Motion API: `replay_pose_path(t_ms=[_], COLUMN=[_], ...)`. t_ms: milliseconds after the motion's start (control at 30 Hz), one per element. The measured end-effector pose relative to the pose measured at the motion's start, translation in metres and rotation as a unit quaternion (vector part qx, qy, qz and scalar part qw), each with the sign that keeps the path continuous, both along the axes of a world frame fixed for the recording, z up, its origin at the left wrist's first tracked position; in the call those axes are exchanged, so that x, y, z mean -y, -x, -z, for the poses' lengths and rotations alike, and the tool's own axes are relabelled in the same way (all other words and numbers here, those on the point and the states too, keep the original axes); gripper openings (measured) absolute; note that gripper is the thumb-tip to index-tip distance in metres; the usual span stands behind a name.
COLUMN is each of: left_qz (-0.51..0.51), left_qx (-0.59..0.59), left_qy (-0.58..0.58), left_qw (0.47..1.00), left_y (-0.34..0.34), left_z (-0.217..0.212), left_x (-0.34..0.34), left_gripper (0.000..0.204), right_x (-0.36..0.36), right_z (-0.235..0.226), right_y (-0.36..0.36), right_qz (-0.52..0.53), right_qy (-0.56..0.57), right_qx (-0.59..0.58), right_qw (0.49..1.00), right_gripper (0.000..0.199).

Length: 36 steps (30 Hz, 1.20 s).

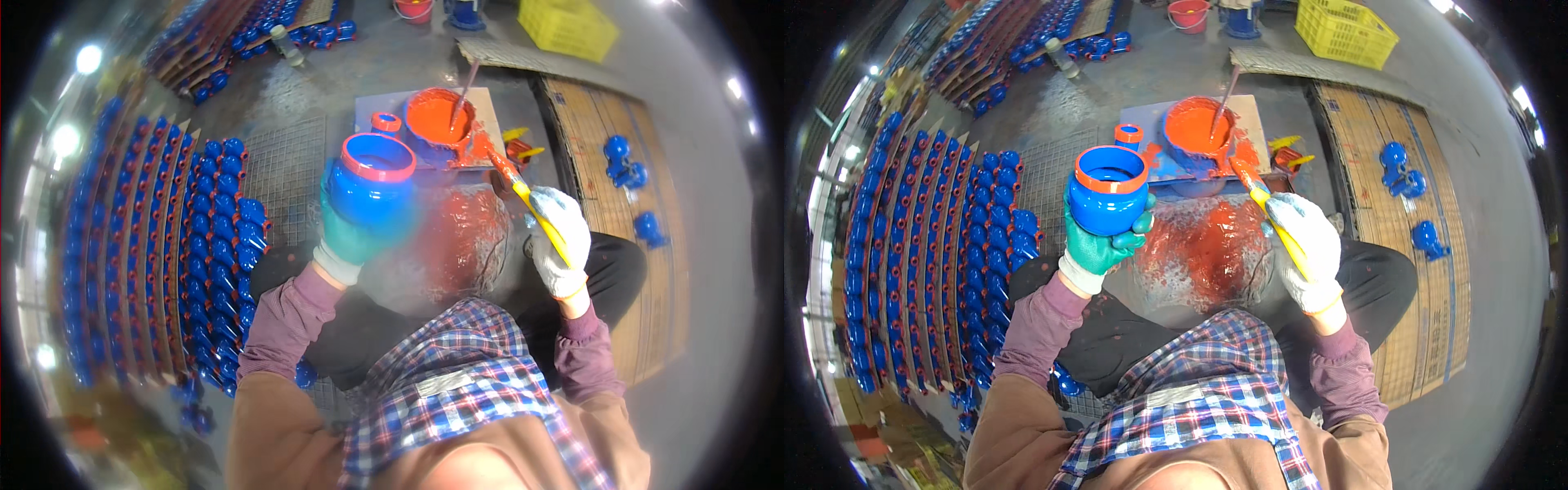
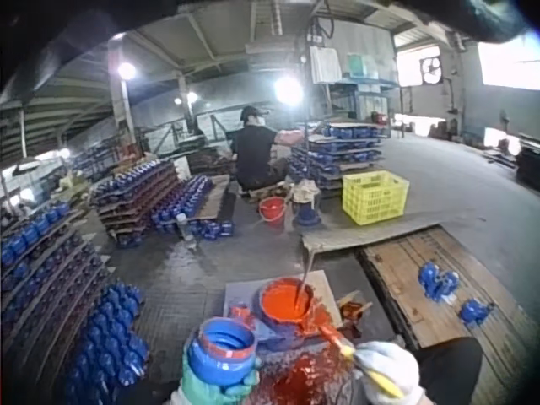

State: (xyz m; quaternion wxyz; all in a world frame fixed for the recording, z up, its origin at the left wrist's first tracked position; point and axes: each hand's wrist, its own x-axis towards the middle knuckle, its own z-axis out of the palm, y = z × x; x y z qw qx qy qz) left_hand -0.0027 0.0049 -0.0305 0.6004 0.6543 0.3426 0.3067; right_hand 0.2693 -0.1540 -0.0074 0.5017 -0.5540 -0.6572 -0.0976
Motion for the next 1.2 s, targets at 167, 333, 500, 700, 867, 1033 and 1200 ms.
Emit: replay_pose_path(t_ms=[167, 333, 500, 700, 867, 1033, 1200], left_qz=[-0.042, -0.004, -0.014, -0.028, -0.047, -0.078, -0.16], left_qx=[0.343, 0.376, 0.358, 0.396, 0.453, 0.495, 0.447], left_qy=[0.374, 0.444, 0.469, 0.491, 0.467, 0.43, 0.296], left_qw=[0.86, 0.813, 0.807, 0.776, 0.758, 0.751, 0.829], left_y=[0.012, 0.003, -0.016, -0.012, 0.0, 0.05, 0.11], left_z=[0.014, -0.014, -0.028, -0.02, -0.028, -0.041, -0.029], left_x=[-0.013, -0.001, 0.007, -0.008, -0.025, -0.047, -0.061], left_gripper=[0.098, 0.097, 0.091, 0.086, 0.088, 0.086, 0.076], right_x=[-0.003, -0.001, -0.007, -0.009, -0.023, -0.045, -0.048], right_z=[-0.012, -0.03, -0.031, -0.025, -0.041, -0.057, -0.071], right_y=[0.01, 0.029, 0.033, 0.025, 0.01, 0.005, -0.004], right_qz=[-0.015, -0.031, -0.046, -0.038, -0.048, -0.053, -0.024], right_qy=[-0.013, -0.029, -0.029, -0.02, -0.033, -0.013, -0.003], right_qx=[0.001, 0.007, -0.026, -0.022, 0.046, 0.13, 0.194], right_qw=[1.0, 0.999, 0.998, 0.999, 0.997, 0.99, 0.981], right_gripper=[0.041, 0.037, 0.038, 0.041, 0.036, 0.032, 0.032])
